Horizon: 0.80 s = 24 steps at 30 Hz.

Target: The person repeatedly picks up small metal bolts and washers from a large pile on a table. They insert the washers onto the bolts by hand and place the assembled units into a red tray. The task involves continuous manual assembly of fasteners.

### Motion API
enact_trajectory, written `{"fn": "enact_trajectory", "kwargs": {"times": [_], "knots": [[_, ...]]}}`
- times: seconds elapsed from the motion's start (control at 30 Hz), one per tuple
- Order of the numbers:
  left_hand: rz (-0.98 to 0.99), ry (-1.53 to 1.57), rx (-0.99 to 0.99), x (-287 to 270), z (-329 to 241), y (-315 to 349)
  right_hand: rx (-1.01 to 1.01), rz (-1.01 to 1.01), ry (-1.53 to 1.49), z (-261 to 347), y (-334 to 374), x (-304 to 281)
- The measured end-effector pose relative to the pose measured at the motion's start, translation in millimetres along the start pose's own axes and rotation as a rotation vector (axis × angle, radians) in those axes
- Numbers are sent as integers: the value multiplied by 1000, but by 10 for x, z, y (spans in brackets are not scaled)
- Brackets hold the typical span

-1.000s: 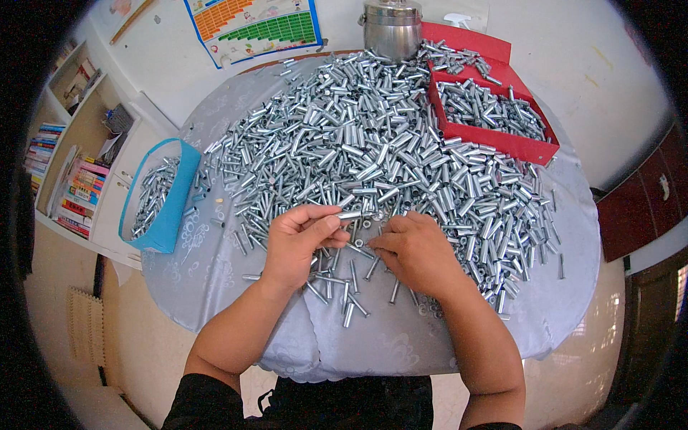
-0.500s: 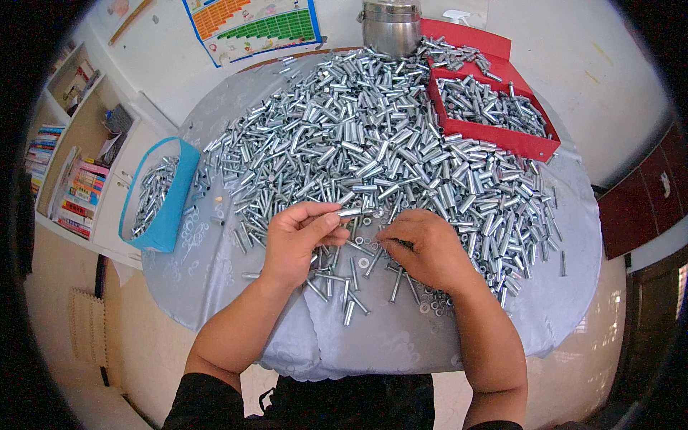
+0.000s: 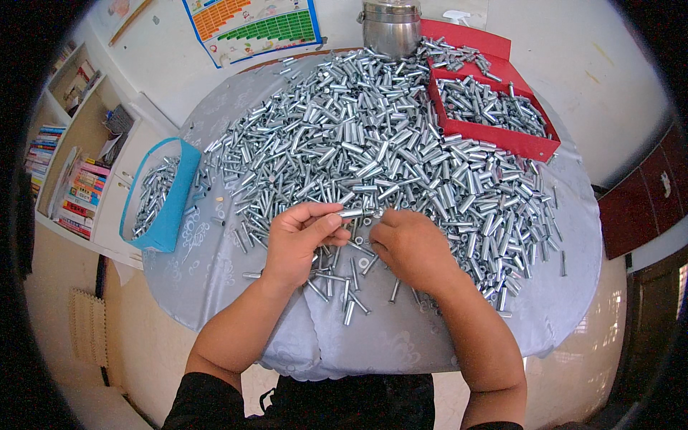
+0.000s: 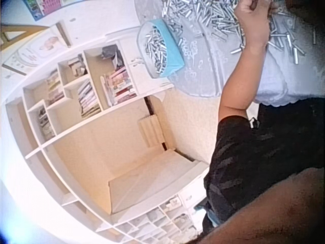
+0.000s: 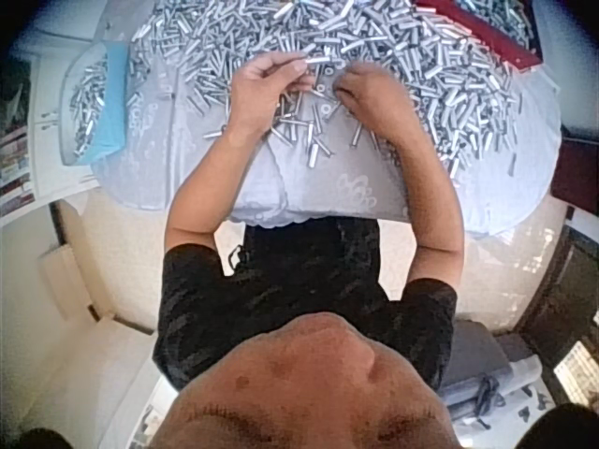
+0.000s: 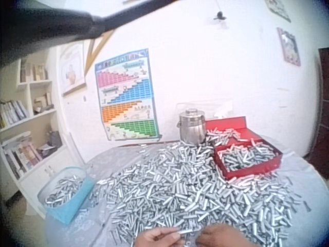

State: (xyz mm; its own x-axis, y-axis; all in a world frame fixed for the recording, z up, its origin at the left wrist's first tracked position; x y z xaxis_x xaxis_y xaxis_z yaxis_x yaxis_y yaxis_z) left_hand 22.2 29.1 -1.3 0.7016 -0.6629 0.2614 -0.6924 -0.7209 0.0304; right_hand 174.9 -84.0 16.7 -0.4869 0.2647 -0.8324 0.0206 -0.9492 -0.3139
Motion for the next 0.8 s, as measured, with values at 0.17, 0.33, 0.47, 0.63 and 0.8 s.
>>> {"fn": "enact_trajectory", "kwargs": {"times": [0.17, 0.33, 0.47, 0.63, 0.8], "knots": [[-2, 1, -5, 1, 4, 0, 29, -10, -141, 47, 16, -4], [-5, -5, -9, -2, 1, -1, 201, -38, -339, 46, 31, -53], [-4, 11, -6, -3, 1, 6, 315, -95, -559, 5, 86, -84], [18, -35, -21, 13, -5, 6, 460, -147, -810, -81, 133, -114], [50, -72, -24, 43, -11, 27, 487, -311, -1165, -189, 121, -89]]}}
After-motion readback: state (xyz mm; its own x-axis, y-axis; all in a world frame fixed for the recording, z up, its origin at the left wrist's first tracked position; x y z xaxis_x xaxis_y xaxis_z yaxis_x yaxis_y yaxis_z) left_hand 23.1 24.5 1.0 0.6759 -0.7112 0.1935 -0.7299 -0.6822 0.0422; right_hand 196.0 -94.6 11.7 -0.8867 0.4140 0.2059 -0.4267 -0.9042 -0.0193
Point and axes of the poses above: each hand's wrist, its own y-axis away from the middle knuckle, its own x-axis out of the palm, z = x × y, the point moved 3 cm from there along -y, towards the middle knuckle, and after that the axes turned 5 degrees about -y, right-handed, at the moved point
